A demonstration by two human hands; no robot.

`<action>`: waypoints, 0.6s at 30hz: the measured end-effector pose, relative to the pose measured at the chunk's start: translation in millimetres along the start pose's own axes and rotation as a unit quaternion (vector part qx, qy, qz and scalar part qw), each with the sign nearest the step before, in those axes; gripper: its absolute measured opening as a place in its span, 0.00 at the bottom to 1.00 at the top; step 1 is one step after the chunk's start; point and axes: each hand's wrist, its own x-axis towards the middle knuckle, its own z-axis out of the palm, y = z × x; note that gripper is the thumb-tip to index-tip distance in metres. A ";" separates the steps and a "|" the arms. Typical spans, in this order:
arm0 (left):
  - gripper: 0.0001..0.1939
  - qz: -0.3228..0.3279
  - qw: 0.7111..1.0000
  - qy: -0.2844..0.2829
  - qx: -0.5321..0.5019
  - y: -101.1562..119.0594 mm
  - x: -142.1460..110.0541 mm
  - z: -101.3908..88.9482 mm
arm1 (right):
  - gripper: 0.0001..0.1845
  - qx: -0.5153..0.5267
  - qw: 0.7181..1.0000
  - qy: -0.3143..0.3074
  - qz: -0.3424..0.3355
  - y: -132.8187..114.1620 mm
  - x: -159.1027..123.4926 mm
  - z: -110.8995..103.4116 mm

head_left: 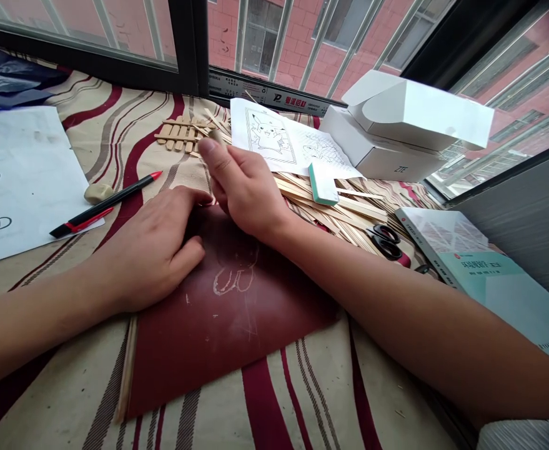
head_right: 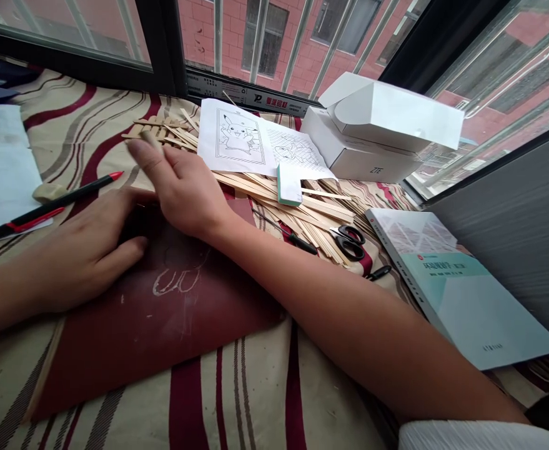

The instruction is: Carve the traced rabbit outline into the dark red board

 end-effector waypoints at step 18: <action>0.24 -0.055 0.998 -0.021 -0.010 15.8 -2.3 -7.0 | 0.35 0.214 0.966 -0.042 0.138 -6.6 0.0 -8.8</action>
